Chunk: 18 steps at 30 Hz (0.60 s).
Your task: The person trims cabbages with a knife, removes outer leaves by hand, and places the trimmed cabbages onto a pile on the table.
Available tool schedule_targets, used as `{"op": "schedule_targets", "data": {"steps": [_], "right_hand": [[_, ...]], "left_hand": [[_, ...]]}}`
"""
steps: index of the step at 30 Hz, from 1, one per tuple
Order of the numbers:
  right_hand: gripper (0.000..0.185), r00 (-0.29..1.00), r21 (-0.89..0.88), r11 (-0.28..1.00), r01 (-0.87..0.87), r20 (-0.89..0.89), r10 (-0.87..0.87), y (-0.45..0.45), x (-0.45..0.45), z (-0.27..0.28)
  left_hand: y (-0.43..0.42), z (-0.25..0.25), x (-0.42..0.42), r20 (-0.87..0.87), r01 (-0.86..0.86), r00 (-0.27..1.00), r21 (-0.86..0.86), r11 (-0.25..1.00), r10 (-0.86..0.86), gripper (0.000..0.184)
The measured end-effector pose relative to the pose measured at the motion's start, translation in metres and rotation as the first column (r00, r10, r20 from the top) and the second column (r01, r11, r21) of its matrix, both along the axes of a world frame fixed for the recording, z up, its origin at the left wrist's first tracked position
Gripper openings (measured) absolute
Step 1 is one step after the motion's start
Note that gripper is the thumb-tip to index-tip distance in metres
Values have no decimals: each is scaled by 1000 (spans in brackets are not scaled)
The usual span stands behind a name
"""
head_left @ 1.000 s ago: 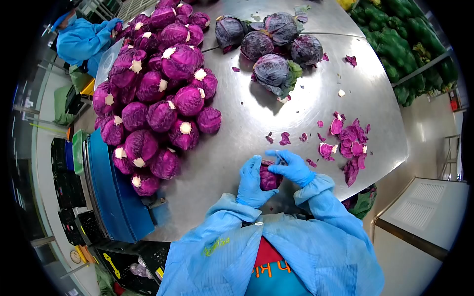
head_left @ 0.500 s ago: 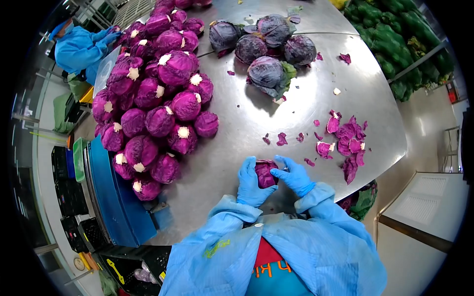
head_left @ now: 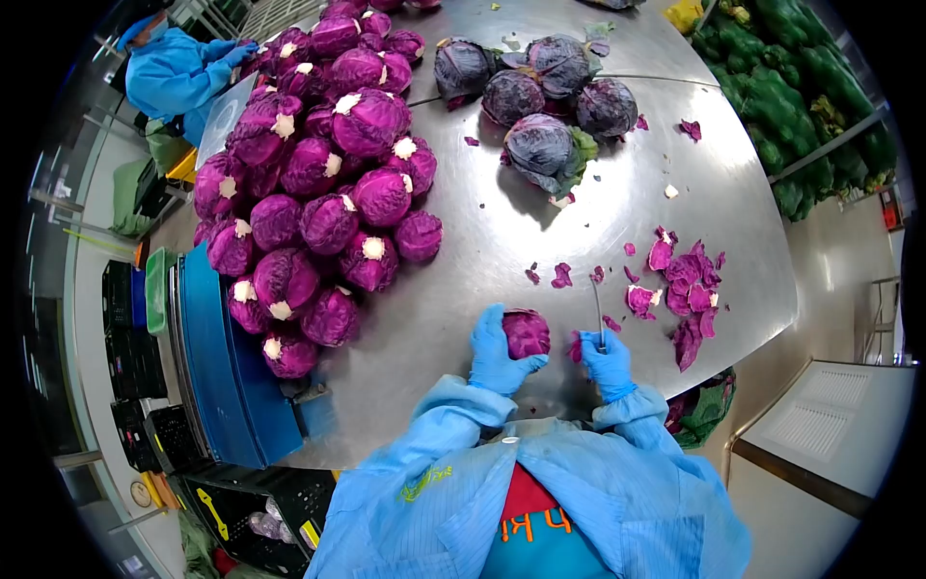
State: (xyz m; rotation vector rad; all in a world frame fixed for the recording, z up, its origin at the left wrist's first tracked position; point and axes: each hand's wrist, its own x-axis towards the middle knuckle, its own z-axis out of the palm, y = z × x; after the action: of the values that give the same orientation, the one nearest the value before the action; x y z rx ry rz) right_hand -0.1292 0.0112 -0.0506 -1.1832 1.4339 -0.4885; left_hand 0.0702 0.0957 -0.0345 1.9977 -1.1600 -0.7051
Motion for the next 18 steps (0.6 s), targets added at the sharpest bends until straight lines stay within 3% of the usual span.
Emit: {"op": "schedule_targets", "data": {"steps": [2, 3, 4, 5, 7, 9, 13, 18], "right_hand": [[19, 976, -310, 948, -71, -217, 2, -9, -29, -18], [20, 947, -449, 884, -130, -321, -23, -17, -47, -28], [20, 868, -358, 904, -233, -496, 27, -26, -59, -28], [22, 904, -336, 918, -213, -424, 55, -26, -64, -31], [28, 959, -287, 943, -169, -267, 90, -29, -35, 21], [38, 965, -287, 926, -246, 21, 262, -18, -9, 27], [40, 825, -493, 695, -523, -88, 558, -6, 39, 13], [41, 709, -540, 482, -690, -370, 601, -20, 54, 34]], "left_hand": [[2, -4, 15, -270, -58, 961, 6, 998, 57, 114], [2, -6, 18, -266, -68, 962, 6, 998, 67, 114], [5, -8, 20, -261, -78, 962, 9, 997, 78, 113], [7, -10, 20, -256, -88, 963, 15, 996, 89, 113], [8, -9, 22, -291, -90, 952, 19, 996, 91, 104], [9, -21, 25, -358, -122, 927, 4, 992, 115, 98], [8, -11, 31, -289, -51, 955, 60, 997, 67, 89], [7, -10, 30, -365, -112, 923, 40, 993, 119, 85]]}}
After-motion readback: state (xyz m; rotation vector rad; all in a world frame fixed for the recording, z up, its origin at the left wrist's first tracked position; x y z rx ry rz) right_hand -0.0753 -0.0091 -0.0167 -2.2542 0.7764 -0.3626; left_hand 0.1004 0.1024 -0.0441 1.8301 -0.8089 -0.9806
